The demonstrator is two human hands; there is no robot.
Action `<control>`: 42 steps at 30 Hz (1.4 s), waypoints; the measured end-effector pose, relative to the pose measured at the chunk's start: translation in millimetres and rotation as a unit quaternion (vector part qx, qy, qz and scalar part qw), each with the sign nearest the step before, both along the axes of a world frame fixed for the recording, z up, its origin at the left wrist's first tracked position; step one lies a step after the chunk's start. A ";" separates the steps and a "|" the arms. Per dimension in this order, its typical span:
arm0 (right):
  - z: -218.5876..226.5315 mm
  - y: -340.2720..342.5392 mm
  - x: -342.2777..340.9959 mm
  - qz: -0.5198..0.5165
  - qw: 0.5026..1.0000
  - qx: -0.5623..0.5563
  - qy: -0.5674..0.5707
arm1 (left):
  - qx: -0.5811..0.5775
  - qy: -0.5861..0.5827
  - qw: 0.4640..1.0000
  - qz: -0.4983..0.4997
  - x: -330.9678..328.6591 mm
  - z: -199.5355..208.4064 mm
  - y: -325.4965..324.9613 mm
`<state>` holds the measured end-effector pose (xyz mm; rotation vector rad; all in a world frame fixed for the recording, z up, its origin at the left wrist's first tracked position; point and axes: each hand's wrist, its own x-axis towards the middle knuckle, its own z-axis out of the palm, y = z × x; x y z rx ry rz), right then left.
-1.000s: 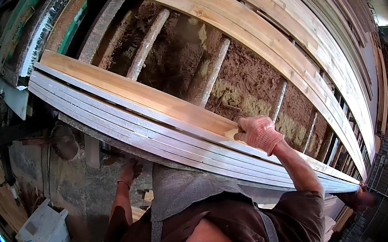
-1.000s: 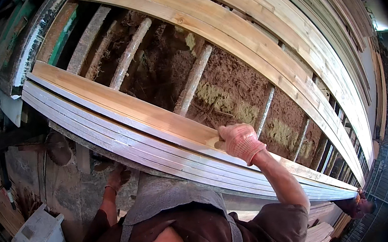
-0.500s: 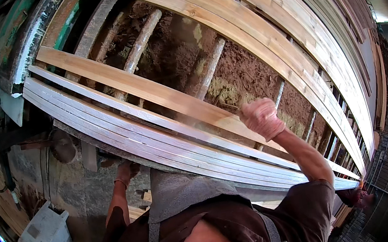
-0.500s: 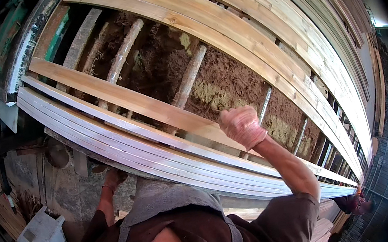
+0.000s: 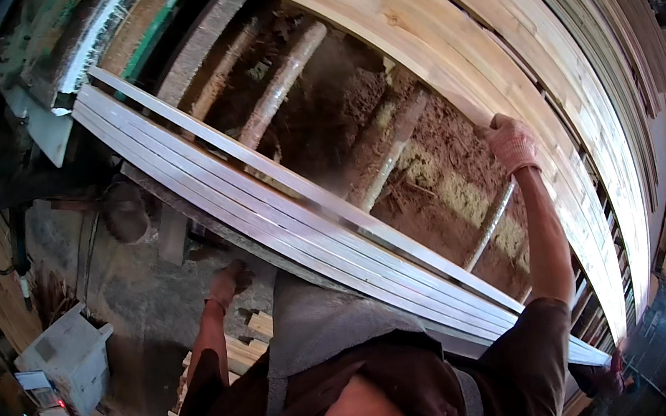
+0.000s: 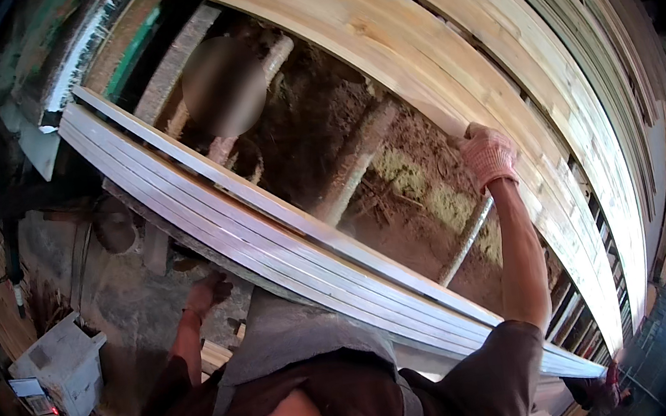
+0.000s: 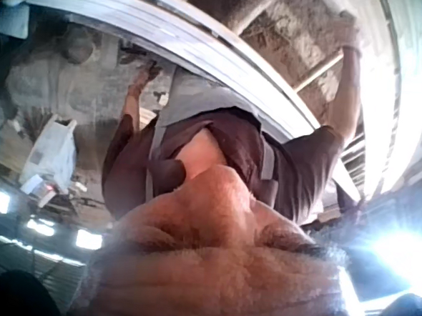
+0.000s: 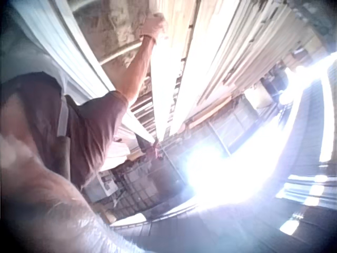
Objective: The person picks up wooden planks from a pile on the floor and places them onto a metal rack. They arrange the planks in a neat stack and use a metal block to tap and align the edges of the wood.
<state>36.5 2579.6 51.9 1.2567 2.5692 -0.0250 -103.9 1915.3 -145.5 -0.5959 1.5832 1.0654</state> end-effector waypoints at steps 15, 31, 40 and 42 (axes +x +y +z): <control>-36.2 -177.4 80.9 -0.055 0.740 -0.651 -0.160 | 0.205 -0.010 0.931 -0.302 -11.9 200.9 167.6; 85.0 -97.5 88.4 0.056 0.868 -0.393 0.300 | 0.162 0.490 0.619 -0.592 -46.3 154.6 301.2; -14.0 -262.7 162.6 -0.405 0.605 -0.583 0.360 | 0.198 0.085 0.963 -0.162 -109.4 90.3 281.5; -39.0 -262.2 171.5 -0.457 0.484 -0.539 0.516 | 0.219 -0.027 0.972 0.086 -129.1 73.8 283.3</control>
